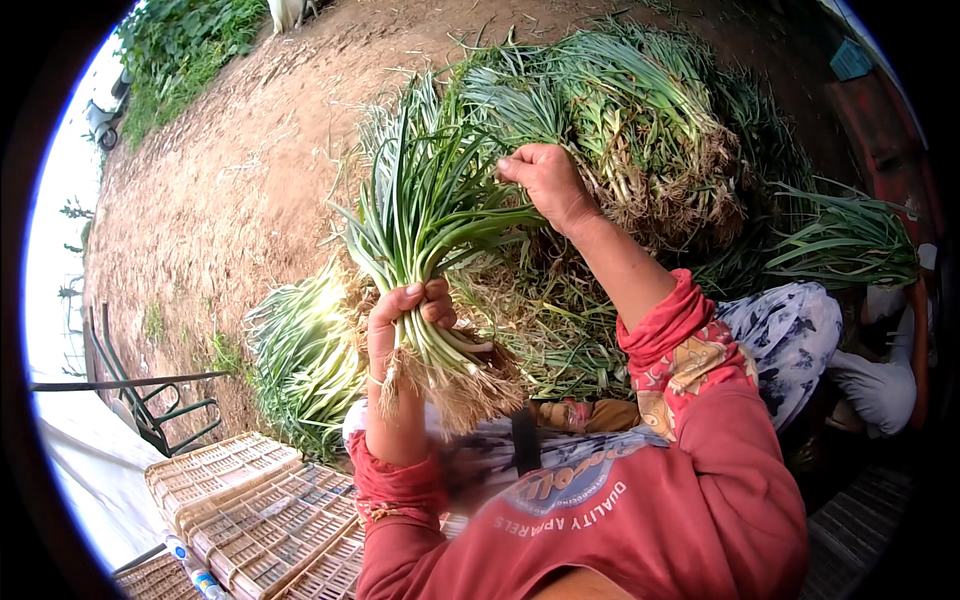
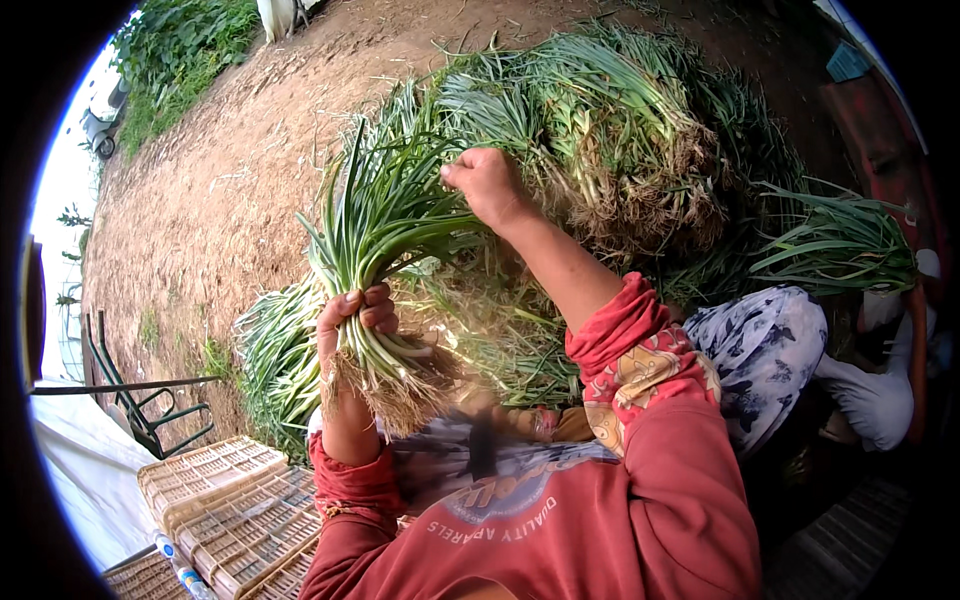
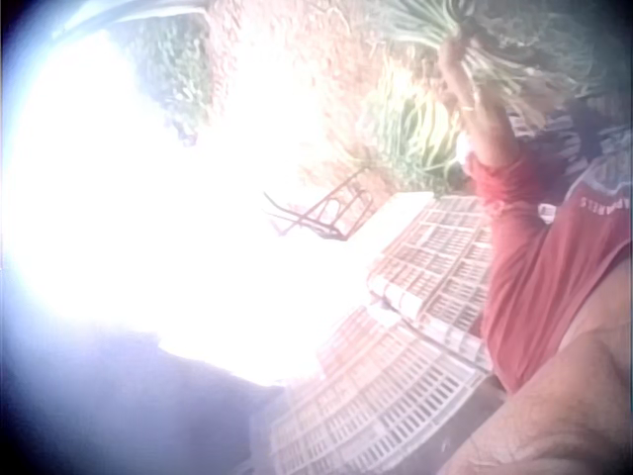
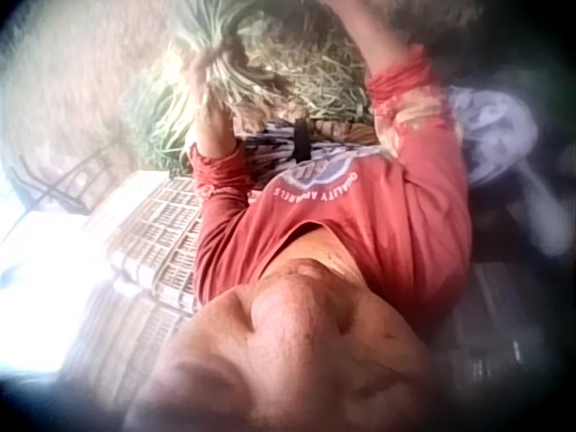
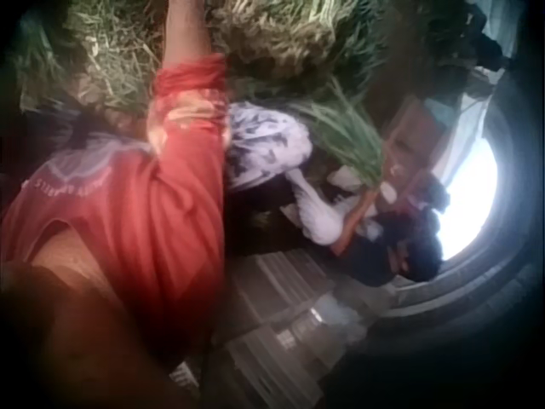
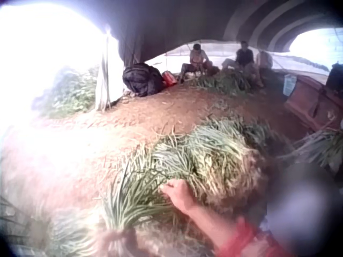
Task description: The person sits on the ground and sorts green onions by hand, separating individual stalks from a large pile and arranging them into smaller bundles. The person repeatedly picks up stalks, aligns them, and places them into a growing bundle.
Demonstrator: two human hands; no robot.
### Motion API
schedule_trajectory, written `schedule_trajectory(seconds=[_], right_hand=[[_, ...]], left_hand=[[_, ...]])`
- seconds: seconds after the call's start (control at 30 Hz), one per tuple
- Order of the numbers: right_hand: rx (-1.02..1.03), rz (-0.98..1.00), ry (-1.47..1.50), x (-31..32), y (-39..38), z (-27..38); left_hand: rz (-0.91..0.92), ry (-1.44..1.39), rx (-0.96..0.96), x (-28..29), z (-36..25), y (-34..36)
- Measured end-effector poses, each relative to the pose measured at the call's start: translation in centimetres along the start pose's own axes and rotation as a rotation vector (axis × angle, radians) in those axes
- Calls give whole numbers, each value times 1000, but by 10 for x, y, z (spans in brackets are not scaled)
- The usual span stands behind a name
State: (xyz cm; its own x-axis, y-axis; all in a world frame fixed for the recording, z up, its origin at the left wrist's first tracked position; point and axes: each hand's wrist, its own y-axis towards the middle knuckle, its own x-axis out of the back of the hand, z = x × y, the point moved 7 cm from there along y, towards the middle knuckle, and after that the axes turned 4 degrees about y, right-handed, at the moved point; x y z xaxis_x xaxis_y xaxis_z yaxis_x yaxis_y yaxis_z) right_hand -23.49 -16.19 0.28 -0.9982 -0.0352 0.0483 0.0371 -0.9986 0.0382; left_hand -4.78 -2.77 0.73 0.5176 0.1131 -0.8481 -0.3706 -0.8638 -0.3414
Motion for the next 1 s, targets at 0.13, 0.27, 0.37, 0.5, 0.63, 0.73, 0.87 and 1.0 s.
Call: schedule_trajectory(seconds=[0.13, 0.27, 0.37, 0.5, 0.63, 0.73, 0.87, 1.0], right_hand=[[-119, -300, -8, 66, 15, -62], [-81, -380, -286, 106, -19, -102], [-493, -87, -687, 115, -46, -115], [64, -112, -1108, 88, -63, -90], [-184, 42, -148, 29, -42, -78], [-596, 194, 779, -22, -31, -96], [-795, 103, 1185, -22, -62, -149], [-739, 110, 1223, -4, -89, -158]], left_hand=[[92, -232, -64, -12, -17, -13], [352, -323, -246, -5, -95, -36], [334, -99, -449, -32, -163, -70], [-310, 555, -1009, -66, -229, -41], [-398, 1081, -739, -105, -173, 98], [-242, 1812, -96, -51, -43, 184], [65, 2591, 598, -9, 97, 168], [52, 2527, 223, 3, 124, 137]])
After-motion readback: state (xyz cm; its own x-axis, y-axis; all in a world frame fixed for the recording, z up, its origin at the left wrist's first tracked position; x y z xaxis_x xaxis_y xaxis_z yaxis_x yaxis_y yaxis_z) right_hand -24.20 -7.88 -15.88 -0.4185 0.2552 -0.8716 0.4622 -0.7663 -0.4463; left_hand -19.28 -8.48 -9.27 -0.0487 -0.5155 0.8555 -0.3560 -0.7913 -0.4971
